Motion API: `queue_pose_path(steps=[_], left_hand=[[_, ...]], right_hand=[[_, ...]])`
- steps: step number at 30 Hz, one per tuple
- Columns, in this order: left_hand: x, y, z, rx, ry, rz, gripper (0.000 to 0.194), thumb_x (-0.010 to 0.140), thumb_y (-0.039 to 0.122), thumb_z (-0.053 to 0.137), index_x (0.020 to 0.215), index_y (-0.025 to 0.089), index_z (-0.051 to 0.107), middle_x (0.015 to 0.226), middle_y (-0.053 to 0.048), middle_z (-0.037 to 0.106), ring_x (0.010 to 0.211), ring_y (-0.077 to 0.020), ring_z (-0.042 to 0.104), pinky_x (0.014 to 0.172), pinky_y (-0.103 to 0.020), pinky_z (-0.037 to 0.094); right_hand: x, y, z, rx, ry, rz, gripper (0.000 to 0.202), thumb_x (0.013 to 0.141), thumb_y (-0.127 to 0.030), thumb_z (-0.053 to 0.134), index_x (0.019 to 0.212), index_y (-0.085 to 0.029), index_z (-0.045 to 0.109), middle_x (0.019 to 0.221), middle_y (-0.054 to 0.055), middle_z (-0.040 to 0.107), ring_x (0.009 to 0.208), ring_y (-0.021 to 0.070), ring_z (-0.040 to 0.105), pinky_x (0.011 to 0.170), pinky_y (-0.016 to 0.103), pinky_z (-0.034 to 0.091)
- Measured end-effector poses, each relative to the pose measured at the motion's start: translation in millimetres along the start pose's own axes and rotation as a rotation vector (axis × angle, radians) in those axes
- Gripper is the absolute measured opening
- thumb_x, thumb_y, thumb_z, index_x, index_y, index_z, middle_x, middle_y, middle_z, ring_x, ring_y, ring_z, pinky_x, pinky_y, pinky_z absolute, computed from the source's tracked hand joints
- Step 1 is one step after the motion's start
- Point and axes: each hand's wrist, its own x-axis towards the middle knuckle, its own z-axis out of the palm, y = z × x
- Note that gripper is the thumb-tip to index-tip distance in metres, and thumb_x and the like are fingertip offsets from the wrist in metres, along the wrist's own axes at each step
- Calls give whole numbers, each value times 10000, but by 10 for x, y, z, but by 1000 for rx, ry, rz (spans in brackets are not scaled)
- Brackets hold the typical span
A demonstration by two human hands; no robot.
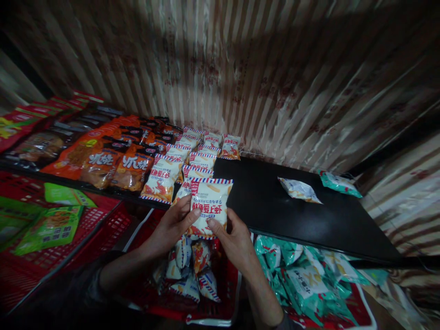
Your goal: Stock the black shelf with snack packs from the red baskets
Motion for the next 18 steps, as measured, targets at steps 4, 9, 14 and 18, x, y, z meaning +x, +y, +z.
queue_pose_path(steps=[4, 9, 14, 18], left_hand=[[104, -1, 38, 61, 22, 47, 398, 828, 358, 678, 1157, 158, 580, 1197, -120, 691, 1075, -237, 662, 953, -385, 515], [581, 262, 174, 212, -12, 150, 311, 801, 328, 690, 1044, 140, 639, 1046, -107, 724, 977, -231, 669, 904, -385, 522], [1198, 669, 364, 386, 52, 100, 97, 806, 195, 655, 873, 130, 681, 840, -55, 723, 819, -179, 650, 794, -312, 524], [1650, 899, 365, 370, 47, -18, 55, 772, 80, 662, 729, 114, 663, 654, -6, 654, 623, -118, 590, 674, -256, 496]], right_hand=[[11, -113, -50, 33, 9, -37, 469, 788, -484, 736, 1167, -224, 639, 1149, 62, 731, 1045, 266, 676, 939, 425, 530], [183, -387, -218, -14, 144, -193, 468, 782, -473, 741, 1169, -224, 649, 1175, 61, 715, 1075, 261, 650, 1010, 440, 473], [728, -539, -464, -50, 255, -277, 462, 714, -496, 756, 1058, -200, 671, 1075, 68, 734, 988, 258, 659, 951, 440, 487], [1280, -531, -635, -83, 294, -299, 458, 699, -453, 733, 1074, -201, 657, 1045, 60, 740, 953, 244, 663, 900, 417, 508]])
